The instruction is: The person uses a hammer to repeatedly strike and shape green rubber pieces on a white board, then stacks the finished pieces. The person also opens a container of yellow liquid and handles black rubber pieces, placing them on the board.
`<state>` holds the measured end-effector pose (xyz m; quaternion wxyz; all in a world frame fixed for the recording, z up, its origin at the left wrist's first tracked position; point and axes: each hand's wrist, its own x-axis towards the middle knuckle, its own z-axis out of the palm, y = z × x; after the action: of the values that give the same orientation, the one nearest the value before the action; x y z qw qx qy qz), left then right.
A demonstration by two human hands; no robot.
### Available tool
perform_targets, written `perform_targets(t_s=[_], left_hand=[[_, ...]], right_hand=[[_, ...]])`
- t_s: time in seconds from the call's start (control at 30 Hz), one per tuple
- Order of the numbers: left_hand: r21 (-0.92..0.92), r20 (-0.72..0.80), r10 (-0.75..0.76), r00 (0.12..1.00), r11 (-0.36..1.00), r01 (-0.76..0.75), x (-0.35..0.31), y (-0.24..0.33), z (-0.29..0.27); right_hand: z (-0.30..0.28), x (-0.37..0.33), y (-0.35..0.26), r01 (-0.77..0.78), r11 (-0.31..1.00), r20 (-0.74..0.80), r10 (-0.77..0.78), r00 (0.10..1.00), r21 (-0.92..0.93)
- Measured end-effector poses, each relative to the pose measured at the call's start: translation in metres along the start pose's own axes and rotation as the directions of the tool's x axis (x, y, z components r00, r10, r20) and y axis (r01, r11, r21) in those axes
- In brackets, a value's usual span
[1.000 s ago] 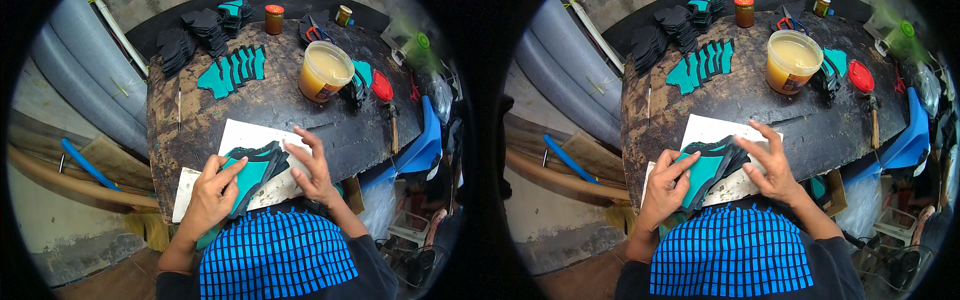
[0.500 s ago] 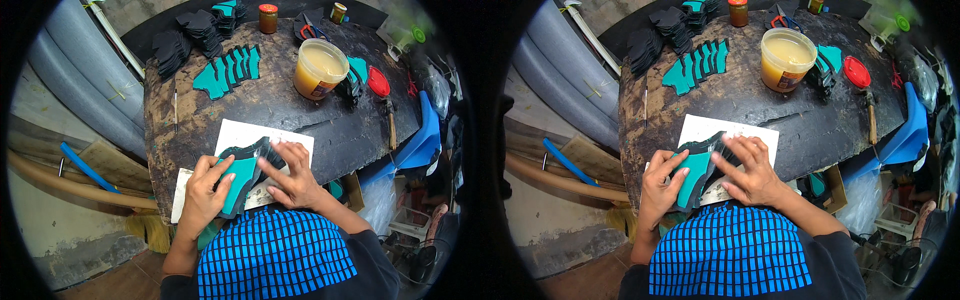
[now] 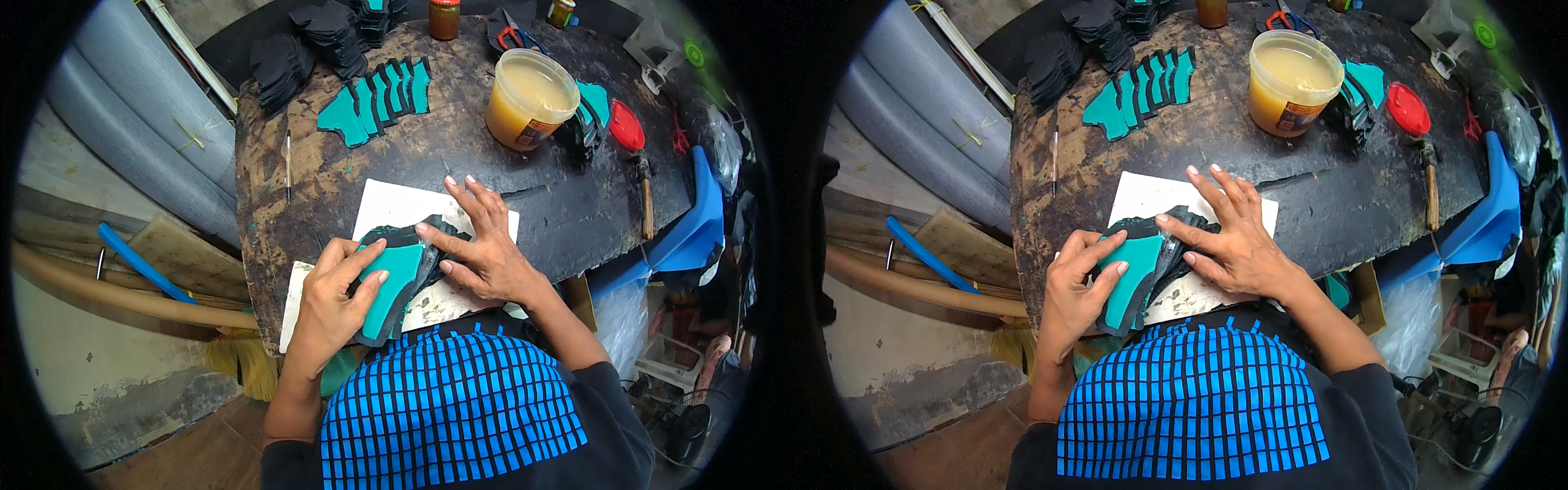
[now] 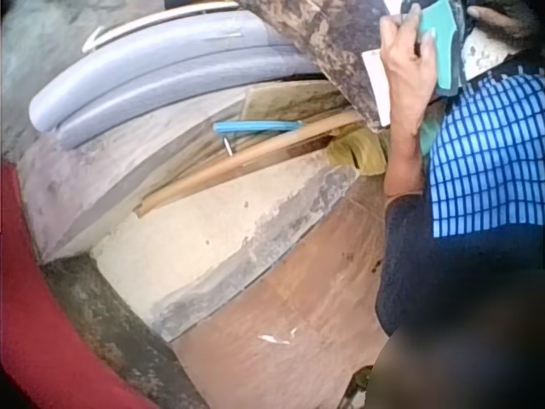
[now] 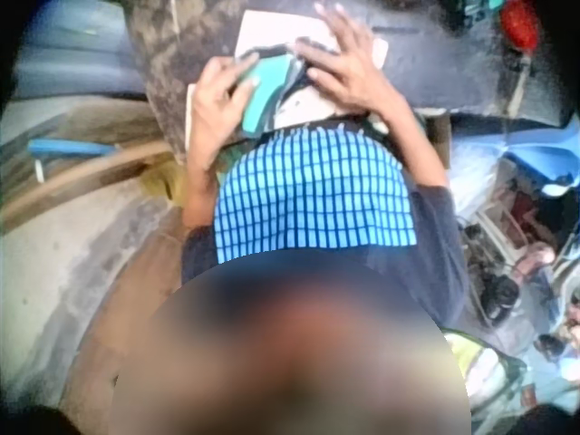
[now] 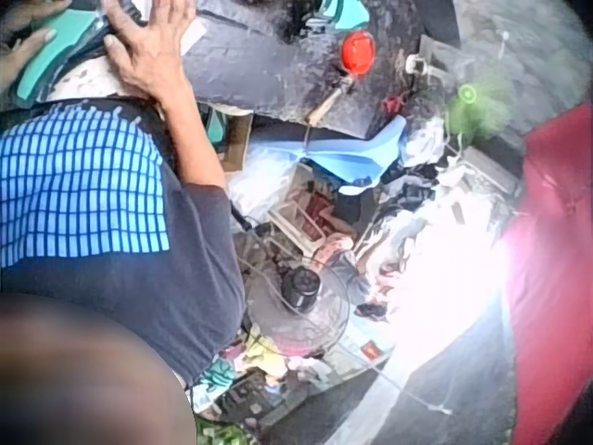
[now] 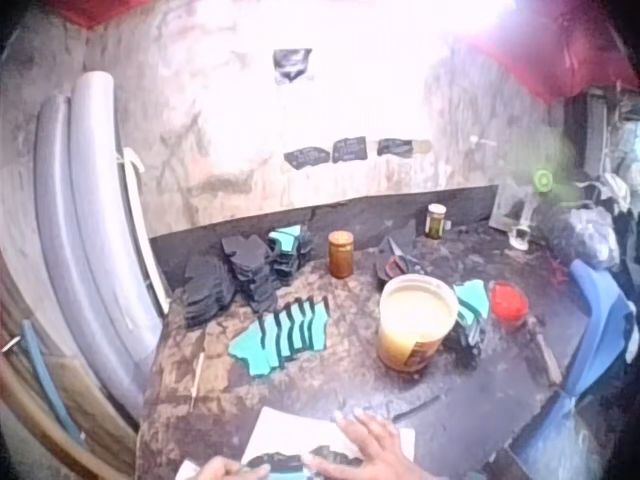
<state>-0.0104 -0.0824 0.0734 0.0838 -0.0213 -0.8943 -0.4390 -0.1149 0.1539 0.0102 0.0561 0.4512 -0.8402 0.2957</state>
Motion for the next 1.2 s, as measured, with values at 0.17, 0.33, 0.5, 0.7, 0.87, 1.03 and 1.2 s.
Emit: perform_targets(t_s=[0.17,0.33,0.5,0.7,0.87,1.03,1.2], left_hand=[[-0.049,-0.016,-0.059,0.998,0.997,0.058,0.0,0.001,0.001],[-0.08,0.029,-0.107,0.994,0.991,0.109,0.0,0.002,-0.002],[-0.647,-0.037,-0.229,0.973,0.747,0.151,0.022,-0.013,-0.022],[-0.662,-0.292,-0.271,0.917,0.749,0.011,0.133,-0.095,-0.048],[-0.411,-0.367,-0.421,0.83,0.873,0.261,0.216,-0.158,-0.027],[0.326,-0.447,-0.072,0.892,0.915,0.237,0.194,-0.15,-0.008],[0.623,-0.451,0.089,0.888,0.744,0.242,0.16,-0.135,-0.021]], right_hand=[[0.001,-0.008,-0.012,0.093,0.994,0.051,-0.096,0.994,0.061],[0.0,-0.016,-0.007,0.094,0.973,0.101,-0.117,0.988,0.211],[0.001,-0.019,0.014,0.058,0.659,-0.191,0.133,0.973,0.75],[0.006,-0.02,0.015,0.052,0.602,-0.251,0.252,0.935,0.797],[0.001,-0.017,0.01,0.034,0.73,-0.267,0.206,0.941,0.683],[0.0,-0.015,0.006,-0.055,0.859,-0.146,0.15,0.978,0.51],[0.001,-0.01,0.001,-0.053,0.894,-0.09,0.103,0.991,0.444]])
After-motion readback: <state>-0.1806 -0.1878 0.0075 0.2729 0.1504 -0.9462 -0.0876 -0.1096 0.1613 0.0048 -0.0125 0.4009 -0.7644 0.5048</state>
